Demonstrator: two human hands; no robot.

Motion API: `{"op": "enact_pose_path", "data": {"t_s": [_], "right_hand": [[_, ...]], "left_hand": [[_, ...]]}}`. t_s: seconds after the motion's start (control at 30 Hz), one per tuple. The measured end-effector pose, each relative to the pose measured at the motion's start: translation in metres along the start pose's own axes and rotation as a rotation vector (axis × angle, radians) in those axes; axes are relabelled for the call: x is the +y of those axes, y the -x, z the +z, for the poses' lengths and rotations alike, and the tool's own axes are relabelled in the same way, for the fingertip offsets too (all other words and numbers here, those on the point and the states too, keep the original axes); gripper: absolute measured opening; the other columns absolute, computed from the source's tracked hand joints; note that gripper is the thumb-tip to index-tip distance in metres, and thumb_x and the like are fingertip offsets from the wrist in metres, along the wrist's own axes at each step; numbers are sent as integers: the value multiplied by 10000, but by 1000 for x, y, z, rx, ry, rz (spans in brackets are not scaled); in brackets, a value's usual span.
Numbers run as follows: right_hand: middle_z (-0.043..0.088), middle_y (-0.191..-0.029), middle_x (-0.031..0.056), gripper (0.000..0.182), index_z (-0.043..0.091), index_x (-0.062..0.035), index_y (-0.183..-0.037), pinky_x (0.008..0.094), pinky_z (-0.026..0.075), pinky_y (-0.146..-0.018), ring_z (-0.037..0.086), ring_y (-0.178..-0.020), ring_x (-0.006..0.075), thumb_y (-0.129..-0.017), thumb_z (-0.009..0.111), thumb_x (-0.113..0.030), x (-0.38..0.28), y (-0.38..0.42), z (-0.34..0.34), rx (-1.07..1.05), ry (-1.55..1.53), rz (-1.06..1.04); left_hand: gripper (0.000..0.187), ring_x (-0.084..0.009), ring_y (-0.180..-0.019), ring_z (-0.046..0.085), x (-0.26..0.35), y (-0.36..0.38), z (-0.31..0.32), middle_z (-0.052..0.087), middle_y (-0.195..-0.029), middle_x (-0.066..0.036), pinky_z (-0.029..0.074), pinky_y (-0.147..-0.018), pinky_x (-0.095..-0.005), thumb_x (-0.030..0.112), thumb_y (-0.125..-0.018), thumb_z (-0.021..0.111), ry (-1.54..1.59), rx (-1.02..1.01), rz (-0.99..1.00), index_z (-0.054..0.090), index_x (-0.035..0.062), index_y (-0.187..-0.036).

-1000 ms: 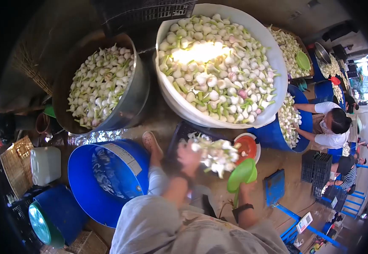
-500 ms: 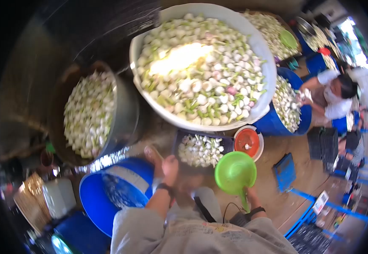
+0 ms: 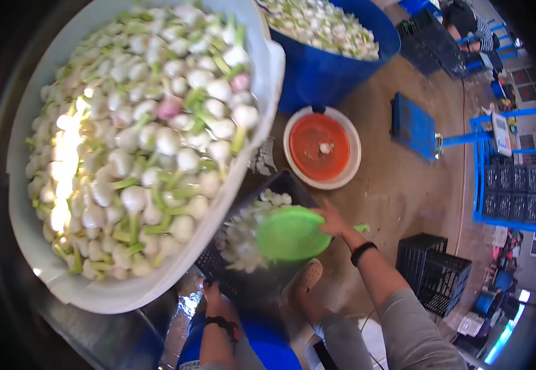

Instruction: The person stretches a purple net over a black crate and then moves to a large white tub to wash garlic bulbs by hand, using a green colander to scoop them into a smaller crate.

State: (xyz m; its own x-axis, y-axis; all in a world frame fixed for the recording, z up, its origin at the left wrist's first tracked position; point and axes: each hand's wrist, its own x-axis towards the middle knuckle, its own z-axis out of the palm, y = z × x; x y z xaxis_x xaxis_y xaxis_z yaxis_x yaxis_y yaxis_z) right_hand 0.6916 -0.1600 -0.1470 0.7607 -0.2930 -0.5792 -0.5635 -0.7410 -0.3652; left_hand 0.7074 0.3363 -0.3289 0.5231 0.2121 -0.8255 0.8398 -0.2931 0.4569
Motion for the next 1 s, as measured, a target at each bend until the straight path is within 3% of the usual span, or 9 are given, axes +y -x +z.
{"op": "enact_pose_path", "data": {"t_s": [0.07,0.2,0.47,0.6,0.73,0.8,0.87,0.9,1.0], "right_hand": [[377,-1291,220,569,493,-266,-1221,413,336,-984,371,-1200,375,-661,585,-216,-5,-22,10,-35,-169,97],[475,-1163,168,520,509,-222,-1199,396,378,-934,443,-1120,345,-682,557,-189,1,-21,27,123,-184,118],[555,-1099,133,571,494,-86,-1214,320,392,-909,520,-1037,251,-647,510,-19,67,77,9,285,-618,100],[547,-1154,158,581,482,-30,-1209,315,365,-948,505,-1099,255,-632,487,37,110,119,24,346,-798,398],[543,-1148,173,587,476,-16,-1208,320,366,-948,507,-1094,272,-624,477,47,141,128,34,361,-846,329],[528,-1161,182,585,479,-13,-1201,319,365,-949,503,-1097,279,-620,470,51,152,130,45,381,-957,337],[469,-1228,186,646,398,-21,-1265,322,336,-967,439,-1153,274,-626,452,51,149,137,46,420,-586,206],[451,-1245,181,669,365,-25,-1289,321,325,-973,414,-1173,264,-630,449,50,135,149,29,485,-441,95],[455,-1236,122,623,345,-18,-1298,323,333,-956,429,-1133,228,-688,468,25,70,190,-31,419,-1199,309]], "left_hand": [[362,-265,-790,593,-12,-33,5,560,-1006,-122,511,-633,-437,189,-803,509,161,-95,159,424,143,-1152],[394,-184,-876,531,34,6,17,578,-1017,-89,418,-788,-303,100,-809,557,387,-14,-43,460,-9,-1175],[369,-213,-791,577,121,131,54,584,-924,-92,473,-716,-326,-32,-718,507,283,135,-49,503,11,-1085],[236,-168,-711,533,171,146,106,575,-867,-57,435,-623,-294,36,-740,532,115,29,77,541,14,-974],[308,-152,-750,541,173,100,150,596,-864,-37,432,-640,-301,61,-727,575,100,-53,133,565,11,-1031],[365,-234,-831,571,156,61,160,607,-948,-103,448,-724,-356,105,-738,586,-178,-30,473,541,-13,-1081],[416,-334,-924,569,198,120,169,589,-1024,-199,439,-822,-405,140,-751,584,-673,308,726,511,-29,-1124],[413,-361,-954,553,203,139,165,573,-1042,-224,427,-853,-422,142,-758,571,-707,258,814,509,-5,-1138],[287,-325,-950,567,233,230,145,603,-1014,-171,440,-854,-374,55,-791,465,-608,-218,892,586,39,-1050]]}}
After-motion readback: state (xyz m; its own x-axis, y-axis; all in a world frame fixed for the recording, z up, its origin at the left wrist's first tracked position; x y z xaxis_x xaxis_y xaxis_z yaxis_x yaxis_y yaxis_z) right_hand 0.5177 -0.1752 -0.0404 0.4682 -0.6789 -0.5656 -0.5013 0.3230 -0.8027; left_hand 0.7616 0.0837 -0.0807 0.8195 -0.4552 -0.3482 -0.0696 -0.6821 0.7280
